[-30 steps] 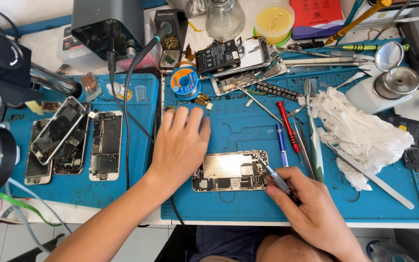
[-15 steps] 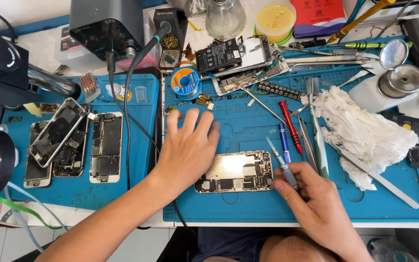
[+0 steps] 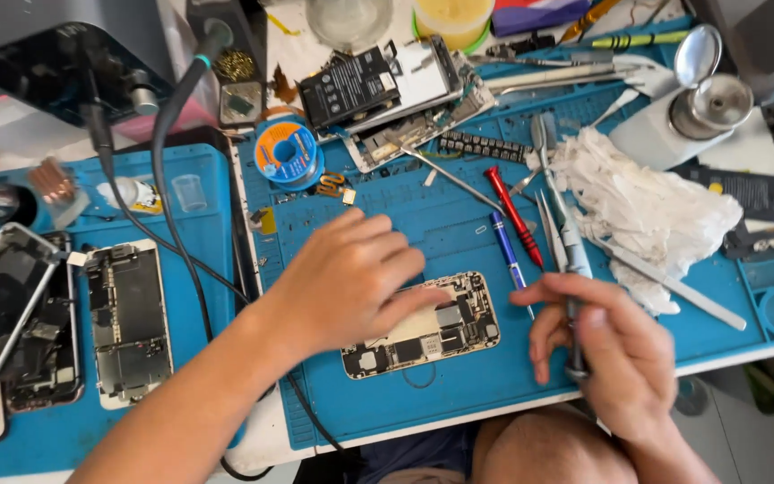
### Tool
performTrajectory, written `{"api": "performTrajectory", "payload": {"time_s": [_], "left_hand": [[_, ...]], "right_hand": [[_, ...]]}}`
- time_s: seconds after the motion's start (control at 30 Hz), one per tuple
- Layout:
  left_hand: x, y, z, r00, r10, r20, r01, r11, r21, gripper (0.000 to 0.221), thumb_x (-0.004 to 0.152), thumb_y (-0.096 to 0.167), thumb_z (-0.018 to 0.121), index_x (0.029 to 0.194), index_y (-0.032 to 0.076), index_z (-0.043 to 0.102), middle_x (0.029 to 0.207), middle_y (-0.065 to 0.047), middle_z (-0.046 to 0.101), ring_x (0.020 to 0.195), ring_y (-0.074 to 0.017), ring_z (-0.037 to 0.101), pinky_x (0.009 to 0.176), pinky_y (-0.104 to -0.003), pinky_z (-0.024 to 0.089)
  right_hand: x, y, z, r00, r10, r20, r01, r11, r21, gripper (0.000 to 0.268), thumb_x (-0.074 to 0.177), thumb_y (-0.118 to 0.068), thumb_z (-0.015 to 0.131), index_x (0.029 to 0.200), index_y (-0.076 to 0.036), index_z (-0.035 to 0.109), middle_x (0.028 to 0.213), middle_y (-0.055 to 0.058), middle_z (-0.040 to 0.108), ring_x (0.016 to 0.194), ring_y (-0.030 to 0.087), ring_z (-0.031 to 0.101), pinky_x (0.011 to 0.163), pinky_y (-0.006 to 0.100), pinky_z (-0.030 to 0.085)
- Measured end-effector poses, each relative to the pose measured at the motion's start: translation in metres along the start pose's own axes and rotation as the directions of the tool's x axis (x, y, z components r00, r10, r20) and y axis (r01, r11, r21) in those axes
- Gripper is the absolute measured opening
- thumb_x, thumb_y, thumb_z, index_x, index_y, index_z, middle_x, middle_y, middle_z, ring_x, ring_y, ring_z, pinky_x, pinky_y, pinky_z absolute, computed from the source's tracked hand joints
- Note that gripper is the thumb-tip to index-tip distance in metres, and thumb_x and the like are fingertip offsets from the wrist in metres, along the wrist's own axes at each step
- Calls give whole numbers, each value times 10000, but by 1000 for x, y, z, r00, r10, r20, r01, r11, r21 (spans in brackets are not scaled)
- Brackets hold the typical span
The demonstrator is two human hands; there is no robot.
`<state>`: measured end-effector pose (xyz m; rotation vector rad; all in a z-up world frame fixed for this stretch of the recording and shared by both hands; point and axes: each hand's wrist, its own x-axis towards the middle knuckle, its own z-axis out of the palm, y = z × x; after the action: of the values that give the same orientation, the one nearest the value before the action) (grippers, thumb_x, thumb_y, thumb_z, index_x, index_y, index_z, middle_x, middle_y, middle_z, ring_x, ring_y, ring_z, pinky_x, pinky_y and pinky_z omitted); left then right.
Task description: The person uses a screwdriver to remove screws from the internal frame of a disassembled smartphone. They then place the phone down, pick up a second disassembled smartphone, and use the screwdriver to remove screws from its back cover.
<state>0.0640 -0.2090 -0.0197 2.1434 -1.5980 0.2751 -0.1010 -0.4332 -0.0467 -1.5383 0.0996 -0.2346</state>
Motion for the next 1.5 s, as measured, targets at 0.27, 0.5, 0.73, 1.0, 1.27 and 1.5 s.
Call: {"api": "performTrajectory", "payload": {"time_s": [0.27,0.5,0.73,1.0,1.27,1.5], "left_hand": [[-10,26,3,966,22,258,-30,999,29,971,591,835,837,1137,64,613,1065,-119,566,894,-294,531,723,-414,460],[-22,28,13,972,-35,230,61,992,-107,629,697,415,888,1097,41,580,1021,-142,529,890,-306,522,698,-407,503],[-26,21,14,969,-122,217,138,989,-61,655,609,319,843,1124,46,543,965,-124,522,829,-307,474,649,-424,461],[-23,7,6,923,-266,279,266,963,36,664,667,425,829,1144,71,533,1028,-124,551,908,-348,518,705,-479,480],[-21,10,-2,906,-258,336,297,952,-72,613,690,369,869,1126,81,548,1065,-104,581,934,-324,524,751,-463,473],[-24,8,0,926,-257,277,277,960,-37,694,716,473,868,1214,69,601,1118,-131,593,991,-332,534,784,-467,470]], "right_hand": [[6,-3,-3,986,-61,-156,80,989,121,373,900,-19,564,1236,20,407,1141,357,653,838,399,753,810,441,678],[37,-63,12,972,-128,196,203,878,-434,182,985,-30,445,1123,86,473,951,225,757,737,280,817,755,336,666],[86,-73,8,921,54,385,274,613,-741,261,902,-155,642,1147,-109,719,972,68,662,844,155,664,713,276,515],[114,-66,37,925,-91,369,277,827,-490,446,1005,-59,557,1417,55,429,1044,141,672,917,151,652,822,229,535],[107,-31,43,994,-79,80,86,992,-92,609,1033,95,545,1434,-168,170,1078,290,627,855,335,711,838,417,660],[106,-8,38,944,-240,227,273,954,-127,614,974,155,581,1377,-97,191,1003,265,627,891,313,723,921,394,647]]}}
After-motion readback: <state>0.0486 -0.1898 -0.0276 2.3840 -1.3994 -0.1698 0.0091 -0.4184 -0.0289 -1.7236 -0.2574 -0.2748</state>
